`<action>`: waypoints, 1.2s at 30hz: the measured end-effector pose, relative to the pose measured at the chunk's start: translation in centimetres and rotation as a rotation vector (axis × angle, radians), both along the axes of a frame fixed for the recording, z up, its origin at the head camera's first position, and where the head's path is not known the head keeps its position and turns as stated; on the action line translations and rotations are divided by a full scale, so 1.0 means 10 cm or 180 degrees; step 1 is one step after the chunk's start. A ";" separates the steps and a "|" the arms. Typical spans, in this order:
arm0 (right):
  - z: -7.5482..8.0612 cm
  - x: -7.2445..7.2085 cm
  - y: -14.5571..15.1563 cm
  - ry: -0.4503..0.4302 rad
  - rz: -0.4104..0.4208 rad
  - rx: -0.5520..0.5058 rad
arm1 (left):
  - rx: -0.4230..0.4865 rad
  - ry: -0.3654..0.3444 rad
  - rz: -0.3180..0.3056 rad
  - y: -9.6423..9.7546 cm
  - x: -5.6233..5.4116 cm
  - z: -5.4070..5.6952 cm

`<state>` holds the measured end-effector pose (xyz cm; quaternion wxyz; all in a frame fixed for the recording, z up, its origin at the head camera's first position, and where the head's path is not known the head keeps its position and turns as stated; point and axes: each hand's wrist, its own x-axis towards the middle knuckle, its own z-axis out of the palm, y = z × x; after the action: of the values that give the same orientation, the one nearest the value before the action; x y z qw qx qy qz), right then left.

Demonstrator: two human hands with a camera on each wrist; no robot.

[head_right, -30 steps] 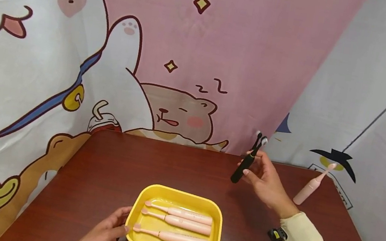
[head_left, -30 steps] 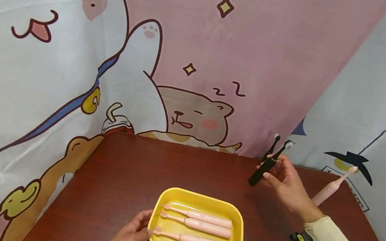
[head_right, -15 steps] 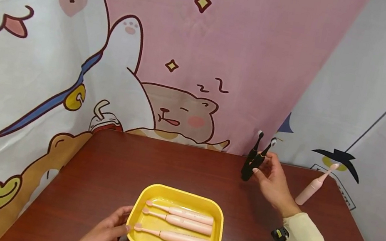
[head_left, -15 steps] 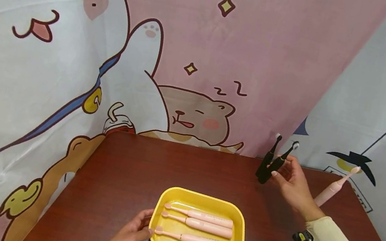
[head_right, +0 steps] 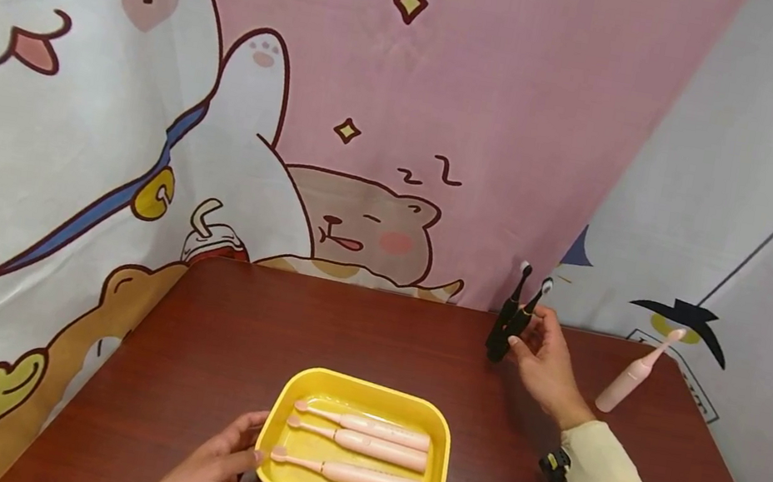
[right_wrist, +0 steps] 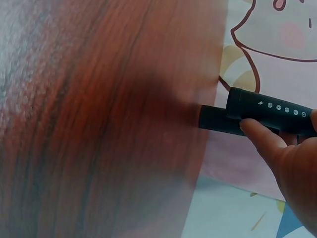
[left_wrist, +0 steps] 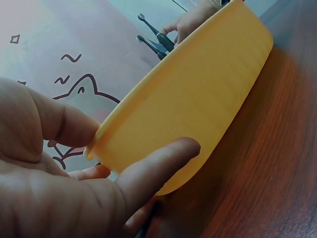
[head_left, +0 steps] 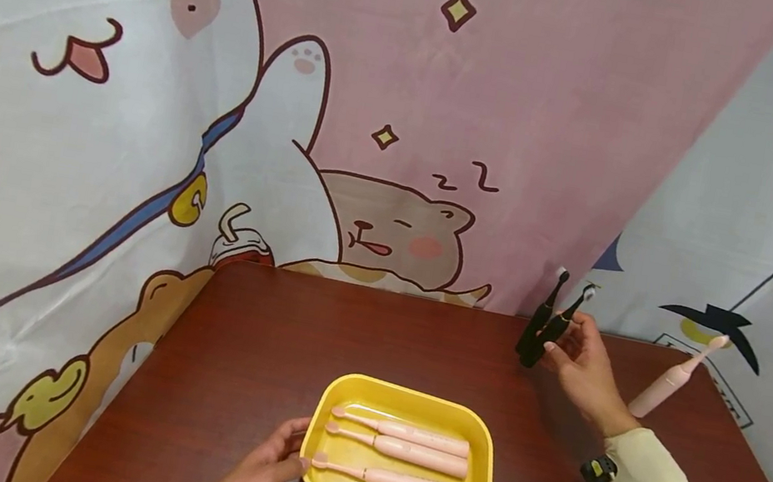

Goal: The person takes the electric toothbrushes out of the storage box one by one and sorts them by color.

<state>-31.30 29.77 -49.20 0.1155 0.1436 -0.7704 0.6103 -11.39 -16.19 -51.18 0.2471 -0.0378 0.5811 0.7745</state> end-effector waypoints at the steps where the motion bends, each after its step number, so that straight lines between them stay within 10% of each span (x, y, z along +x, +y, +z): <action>1: -0.01 -0.01 0.00 -0.0005 -0.0033 0.0022 | 0.0000 -0.0009 0.0000 0.00 0.00 0.00; 36: -0.23 -0.10 0.03 -0.0010 -0.0481 0.0808 | 0.0029 0.0007 -0.0019 -0.01 -0.01 -0.02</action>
<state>-32.30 30.02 -51.47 0.1409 0.0976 -0.8502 0.4978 -11.45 -16.27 -51.35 0.2489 -0.0340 0.5780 0.7764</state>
